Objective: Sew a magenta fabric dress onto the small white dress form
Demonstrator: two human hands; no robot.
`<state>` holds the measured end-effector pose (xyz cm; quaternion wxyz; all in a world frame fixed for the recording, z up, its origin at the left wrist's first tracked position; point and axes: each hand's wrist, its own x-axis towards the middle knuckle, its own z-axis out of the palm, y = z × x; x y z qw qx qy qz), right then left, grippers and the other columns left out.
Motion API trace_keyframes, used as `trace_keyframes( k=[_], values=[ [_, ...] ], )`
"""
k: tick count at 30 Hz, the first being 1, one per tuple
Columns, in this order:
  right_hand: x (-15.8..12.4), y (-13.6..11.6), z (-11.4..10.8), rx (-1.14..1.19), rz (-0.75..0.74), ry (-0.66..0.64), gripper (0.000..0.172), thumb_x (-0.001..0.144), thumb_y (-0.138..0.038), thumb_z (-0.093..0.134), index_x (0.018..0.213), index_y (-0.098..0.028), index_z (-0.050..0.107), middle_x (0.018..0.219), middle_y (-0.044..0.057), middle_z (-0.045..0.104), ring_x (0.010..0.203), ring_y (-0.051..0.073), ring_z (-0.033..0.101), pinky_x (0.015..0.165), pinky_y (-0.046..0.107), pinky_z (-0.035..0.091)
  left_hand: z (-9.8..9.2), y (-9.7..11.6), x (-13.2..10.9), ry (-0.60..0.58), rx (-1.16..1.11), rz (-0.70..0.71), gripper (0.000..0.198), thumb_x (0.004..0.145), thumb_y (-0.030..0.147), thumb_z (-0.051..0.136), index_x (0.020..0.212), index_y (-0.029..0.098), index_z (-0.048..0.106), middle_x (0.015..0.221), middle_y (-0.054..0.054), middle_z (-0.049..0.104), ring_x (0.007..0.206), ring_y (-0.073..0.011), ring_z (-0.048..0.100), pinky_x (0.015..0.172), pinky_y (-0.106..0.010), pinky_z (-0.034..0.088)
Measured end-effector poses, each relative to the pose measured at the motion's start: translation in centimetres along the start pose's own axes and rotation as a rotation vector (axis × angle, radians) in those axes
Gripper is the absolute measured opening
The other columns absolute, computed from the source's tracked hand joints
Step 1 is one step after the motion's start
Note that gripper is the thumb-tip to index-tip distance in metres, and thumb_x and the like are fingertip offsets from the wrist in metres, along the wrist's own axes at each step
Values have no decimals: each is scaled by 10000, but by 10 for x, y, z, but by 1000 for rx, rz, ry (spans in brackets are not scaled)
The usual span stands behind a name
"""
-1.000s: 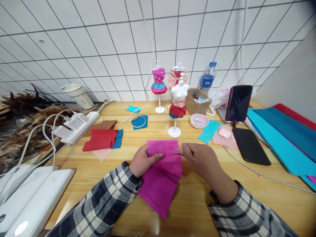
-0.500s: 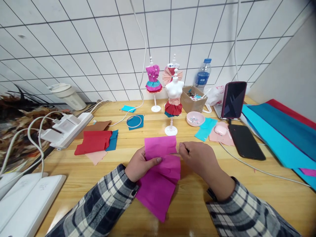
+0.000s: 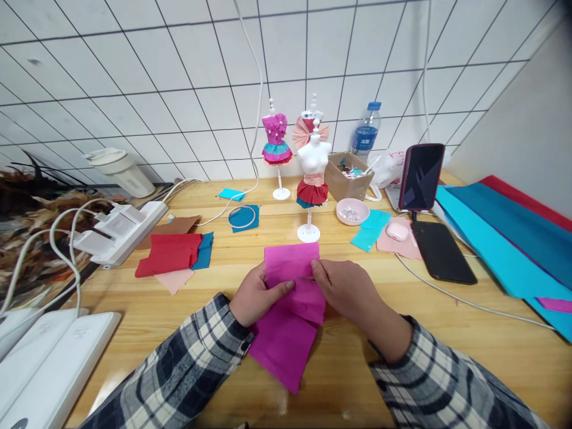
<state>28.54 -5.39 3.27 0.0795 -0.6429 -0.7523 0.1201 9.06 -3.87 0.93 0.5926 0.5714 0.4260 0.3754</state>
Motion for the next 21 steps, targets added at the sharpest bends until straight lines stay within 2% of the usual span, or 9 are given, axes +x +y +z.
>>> trace_keyframes(
  k=[9,15,21],
  values=[
    [-2,-5,6,3,-37,-13,444,1017,-385,227,854,-225,608,798,48,718,699,198,644,555,314,216,-2,-5,2,-16,41,66,454,762,305,744,1168,154,611,1201,-104,685,1081,-274,645,953,-404,498],
    [-2,-6,8,3,-24,-19,449,1020,-381,207,876,-233,606,807,32,715,719,188,644,564,303,243,-3,-6,1,-22,46,51,466,774,324,734,1179,148,587,1215,-108,675,1093,-275,639,944,-405,505],
    [-2,-5,9,-18,-29,-5,456,1017,-392,216,854,-239,613,807,28,720,714,197,645,563,309,219,-2,-4,1,-16,90,45,457,768,323,737,1160,142,587,1197,-111,682,1082,-272,644,938,-399,509]
  ],
)
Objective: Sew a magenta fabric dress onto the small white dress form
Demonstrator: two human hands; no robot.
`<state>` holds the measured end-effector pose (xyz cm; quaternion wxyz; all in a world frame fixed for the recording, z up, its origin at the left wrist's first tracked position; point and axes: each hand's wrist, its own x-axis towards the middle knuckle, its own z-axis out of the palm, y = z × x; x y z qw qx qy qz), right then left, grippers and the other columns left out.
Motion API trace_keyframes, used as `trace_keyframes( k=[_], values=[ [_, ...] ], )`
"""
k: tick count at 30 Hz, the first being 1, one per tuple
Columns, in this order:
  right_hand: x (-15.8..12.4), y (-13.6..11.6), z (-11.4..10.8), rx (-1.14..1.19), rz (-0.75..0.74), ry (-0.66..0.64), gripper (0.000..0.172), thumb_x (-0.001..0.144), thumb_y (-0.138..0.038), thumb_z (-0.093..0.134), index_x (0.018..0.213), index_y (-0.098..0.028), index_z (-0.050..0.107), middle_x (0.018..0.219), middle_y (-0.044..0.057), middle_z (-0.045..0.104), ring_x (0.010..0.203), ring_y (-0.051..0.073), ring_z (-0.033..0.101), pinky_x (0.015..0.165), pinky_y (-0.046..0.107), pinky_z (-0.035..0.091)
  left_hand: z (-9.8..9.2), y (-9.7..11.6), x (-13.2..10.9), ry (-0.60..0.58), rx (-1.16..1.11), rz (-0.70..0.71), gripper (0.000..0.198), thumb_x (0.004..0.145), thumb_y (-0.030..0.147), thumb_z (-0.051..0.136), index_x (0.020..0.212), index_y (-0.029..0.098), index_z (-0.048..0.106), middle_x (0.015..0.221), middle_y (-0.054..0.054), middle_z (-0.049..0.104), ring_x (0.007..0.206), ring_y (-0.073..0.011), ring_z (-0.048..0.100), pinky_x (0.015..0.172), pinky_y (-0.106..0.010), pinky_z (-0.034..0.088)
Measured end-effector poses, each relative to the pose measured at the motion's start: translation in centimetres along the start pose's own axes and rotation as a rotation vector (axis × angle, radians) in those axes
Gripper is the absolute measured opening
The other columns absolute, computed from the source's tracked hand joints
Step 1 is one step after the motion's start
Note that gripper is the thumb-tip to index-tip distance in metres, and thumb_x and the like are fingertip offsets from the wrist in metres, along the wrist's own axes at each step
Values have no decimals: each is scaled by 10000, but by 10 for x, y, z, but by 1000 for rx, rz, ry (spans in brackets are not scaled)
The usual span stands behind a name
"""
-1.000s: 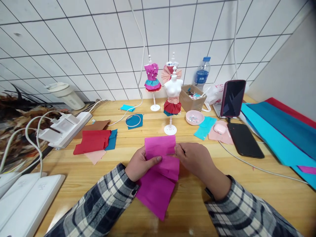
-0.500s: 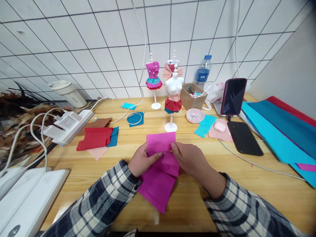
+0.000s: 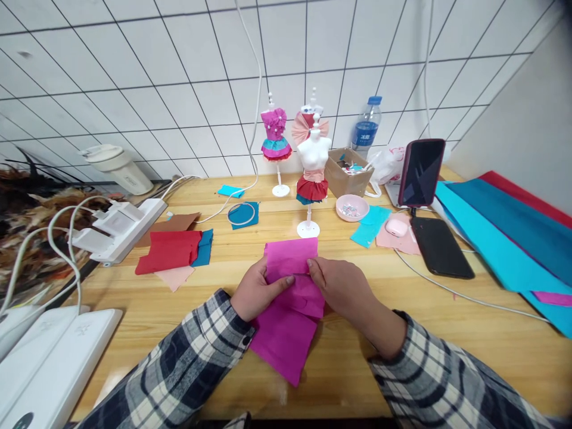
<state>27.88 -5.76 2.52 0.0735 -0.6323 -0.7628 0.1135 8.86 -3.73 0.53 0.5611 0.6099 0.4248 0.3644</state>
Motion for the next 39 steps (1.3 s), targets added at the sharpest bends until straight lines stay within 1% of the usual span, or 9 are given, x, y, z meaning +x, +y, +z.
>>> trace_keyframes(
  k=[5,11,15,21,29,35,39],
  values=[
    [1,0,-4,18,-2,-17,460,1018,-388,203,856,-230,604,822,36,719,714,189,633,565,304,208,0,2,1,-15,10,18,458,781,317,726,1180,146,581,1228,-112,667,1099,-271,637,958,-410,498],
    [1,3,-7,92,20,-30,482,1016,-387,183,813,-217,585,803,46,704,714,179,616,570,300,214,1,4,2,45,0,40,469,771,331,733,1166,132,577,1174,-110,692,1064,-260,652,945,-392,509],
    [2,4,-5,108,29,-31,489,1014,-399,179,812,-217,586,799,50,701,710,181,610,569,300,213,1,6,1,53,28,55,478,761,339,739,1161,130,580,1174,-107,692,1069,-253,650,956,-382,505],
    [3,6,-4,101,36,-39,482,1014,-395,185,814,-219,587,819,49,707,726,179,611,579,297,221,1,6,1,60,51,46,482,757,358,736,1154,134,583,1147,-105,703,1042,-258,662,939,-397,520],
    [2,6,-6,119,38,-50,472,1011,-399,192,803,-224,578,800,40,699,718,176,604,578,294,228,1,6,1,60,64,42,519,759,374,729,1198,140,579,1179,-119,688,1069,-286,651,950,-433,511],
    [1,4,-7,108,41,-60,489,1013,-391,183,798,-214,585,812,51,701,739,183,621,573,297,233,2,7,0,52,103,27,535,754,386,728,1205,143,574,1174,-109,691,1059,-276,651,948,-426,513],
    [1,2,-8,71,28,-65,498,1017,-398,190,824,-214,610,822,54,711,722,188,629,566,302,231,3,6,-1,51,117,31,506,765,364,725,1201,155,578,1174,-98,692,1050,-266,655,940,-416,518]
  ],
)
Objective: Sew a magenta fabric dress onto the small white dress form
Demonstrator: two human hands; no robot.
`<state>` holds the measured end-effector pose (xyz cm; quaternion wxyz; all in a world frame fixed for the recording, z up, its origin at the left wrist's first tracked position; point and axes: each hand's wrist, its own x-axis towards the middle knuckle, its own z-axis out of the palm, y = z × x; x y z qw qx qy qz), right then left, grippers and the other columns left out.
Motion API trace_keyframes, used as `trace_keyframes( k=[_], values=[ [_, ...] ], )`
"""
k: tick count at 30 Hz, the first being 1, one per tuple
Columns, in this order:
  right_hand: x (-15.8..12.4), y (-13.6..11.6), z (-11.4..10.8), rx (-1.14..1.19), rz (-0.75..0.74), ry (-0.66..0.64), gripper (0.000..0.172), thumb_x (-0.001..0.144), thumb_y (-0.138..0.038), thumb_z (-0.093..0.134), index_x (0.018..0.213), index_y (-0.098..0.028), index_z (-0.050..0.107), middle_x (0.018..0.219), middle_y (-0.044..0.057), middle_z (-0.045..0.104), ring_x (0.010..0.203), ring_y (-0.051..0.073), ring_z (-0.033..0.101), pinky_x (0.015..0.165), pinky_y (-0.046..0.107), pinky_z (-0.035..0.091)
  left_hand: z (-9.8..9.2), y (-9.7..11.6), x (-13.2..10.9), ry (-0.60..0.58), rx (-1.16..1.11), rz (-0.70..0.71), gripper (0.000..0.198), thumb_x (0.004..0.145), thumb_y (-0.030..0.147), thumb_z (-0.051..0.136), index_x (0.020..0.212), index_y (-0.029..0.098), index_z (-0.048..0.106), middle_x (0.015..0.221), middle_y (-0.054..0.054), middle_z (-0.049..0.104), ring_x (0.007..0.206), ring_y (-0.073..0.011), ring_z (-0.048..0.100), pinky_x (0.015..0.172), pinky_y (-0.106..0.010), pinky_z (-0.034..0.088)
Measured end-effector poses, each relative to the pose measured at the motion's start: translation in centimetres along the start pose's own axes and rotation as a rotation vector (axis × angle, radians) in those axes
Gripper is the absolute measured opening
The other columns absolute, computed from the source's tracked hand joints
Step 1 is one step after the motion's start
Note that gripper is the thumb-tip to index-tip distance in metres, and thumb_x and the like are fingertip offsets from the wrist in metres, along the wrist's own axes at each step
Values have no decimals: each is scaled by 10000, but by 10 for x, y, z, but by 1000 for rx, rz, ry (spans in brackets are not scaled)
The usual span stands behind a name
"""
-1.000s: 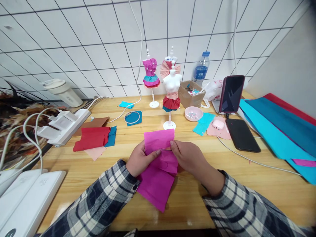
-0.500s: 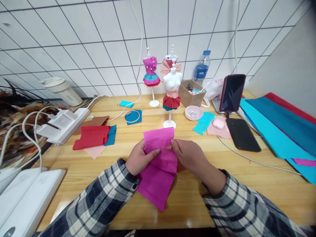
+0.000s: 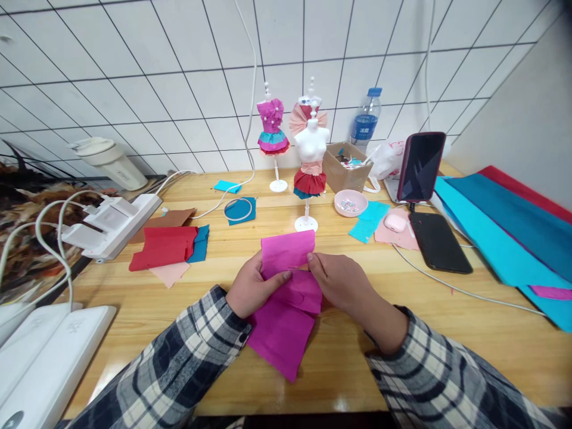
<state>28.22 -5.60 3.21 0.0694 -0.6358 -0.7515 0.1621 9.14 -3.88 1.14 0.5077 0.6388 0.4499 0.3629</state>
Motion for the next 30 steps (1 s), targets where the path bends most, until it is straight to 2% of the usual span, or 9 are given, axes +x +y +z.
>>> trace_keyframes(
  k=[11,21,30],
  values=[
    [-1,-1,-2,-61,15,55,466,1017,-377,215,843,-220,617,805,45,712,716,186,631,554,305,202,-1,1,0,-3,-4,17,528,743,330,753,1213,164,578,1172,-88,696,1047,-268,662,924,-397,523],
    [0,-3,-3,-46,14,-14,461,1015,-364,239,807,-210,621,822,55,715,743,192,644,569,306,238,0,1,-1,-34,-40,27,567,740,336,760,1237,161,551,1210,-98,678,1086,-269,644,954,-390,505],
    [-1,-3,3,-26,-18,6,493,1022,-392,207,832,-214,626,823,48,715,740,189,637,568,300,233,0,-5,-1,-67,-100,50,570,782,326,719,1275,140,503,1272,-123,634,1179,-279,590,1014,-398,457]
  ],
)
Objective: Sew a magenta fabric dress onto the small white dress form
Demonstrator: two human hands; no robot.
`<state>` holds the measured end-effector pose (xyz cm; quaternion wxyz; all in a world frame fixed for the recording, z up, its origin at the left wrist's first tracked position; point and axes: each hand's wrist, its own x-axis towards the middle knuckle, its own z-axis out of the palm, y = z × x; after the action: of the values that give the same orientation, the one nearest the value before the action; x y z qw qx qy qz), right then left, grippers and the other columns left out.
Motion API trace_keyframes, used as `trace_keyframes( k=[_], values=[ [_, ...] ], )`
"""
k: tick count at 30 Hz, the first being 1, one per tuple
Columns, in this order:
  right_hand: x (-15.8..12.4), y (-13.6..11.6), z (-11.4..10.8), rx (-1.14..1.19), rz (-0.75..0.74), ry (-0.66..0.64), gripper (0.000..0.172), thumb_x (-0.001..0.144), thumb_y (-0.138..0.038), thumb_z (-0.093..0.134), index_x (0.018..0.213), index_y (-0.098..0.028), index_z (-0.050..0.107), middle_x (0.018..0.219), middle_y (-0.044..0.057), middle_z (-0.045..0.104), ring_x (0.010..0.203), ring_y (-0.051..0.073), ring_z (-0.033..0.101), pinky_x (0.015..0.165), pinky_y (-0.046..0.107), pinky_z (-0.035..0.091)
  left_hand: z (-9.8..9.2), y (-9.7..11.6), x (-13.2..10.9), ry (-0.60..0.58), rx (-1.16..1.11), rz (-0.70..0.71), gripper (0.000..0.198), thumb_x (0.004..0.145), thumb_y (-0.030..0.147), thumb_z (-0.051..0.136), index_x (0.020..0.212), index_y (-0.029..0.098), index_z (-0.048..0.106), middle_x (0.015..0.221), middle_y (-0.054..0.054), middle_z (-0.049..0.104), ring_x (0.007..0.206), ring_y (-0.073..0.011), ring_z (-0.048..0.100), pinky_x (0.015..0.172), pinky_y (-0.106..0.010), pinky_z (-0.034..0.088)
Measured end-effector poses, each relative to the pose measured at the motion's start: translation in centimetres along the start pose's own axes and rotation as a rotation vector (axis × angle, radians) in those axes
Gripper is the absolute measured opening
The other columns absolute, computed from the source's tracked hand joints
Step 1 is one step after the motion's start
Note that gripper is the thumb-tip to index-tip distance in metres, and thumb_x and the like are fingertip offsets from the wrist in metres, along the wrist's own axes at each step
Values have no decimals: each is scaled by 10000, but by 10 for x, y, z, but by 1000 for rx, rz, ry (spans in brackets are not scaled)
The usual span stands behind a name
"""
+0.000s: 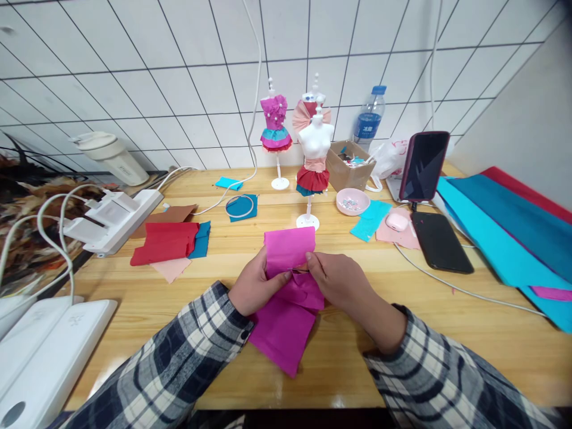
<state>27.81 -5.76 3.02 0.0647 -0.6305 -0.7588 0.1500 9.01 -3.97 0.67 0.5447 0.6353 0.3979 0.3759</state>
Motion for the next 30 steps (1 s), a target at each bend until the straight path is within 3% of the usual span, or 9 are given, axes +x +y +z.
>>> trace_keyframes(
  k=[10,25,30],
  values=[
    [-1,-3,5,47,-23,-3,511,1025,-392,173,839,-208,612,810,49,700,720,181,615,565,299,224,2,-3,-1,-26,-86,-23,597,771,291,733,1285,143,469,1294,-149,614,1195,-305,581,1009,-446,465],
    [1,0,4,1,-36,22,468,1018,-394,221,841,-227,622,800,34,708,704,185,618,567,301,215,3,2,-1,-78,-109,-28,577,771,293,737,1276,146,502,1277,-130,628,1164,-282,602,973,-382,496],
    [1,2,2,-3,-8,42,477,1021,-400,200,878,-222,618,831,42,711,735,185,625,573,300,226,0,4,0,-58,-206,-36,644,827,337,675,1385,167,400,1256,-126,641,1134,-266,623,941,-354,507]
  ],
)
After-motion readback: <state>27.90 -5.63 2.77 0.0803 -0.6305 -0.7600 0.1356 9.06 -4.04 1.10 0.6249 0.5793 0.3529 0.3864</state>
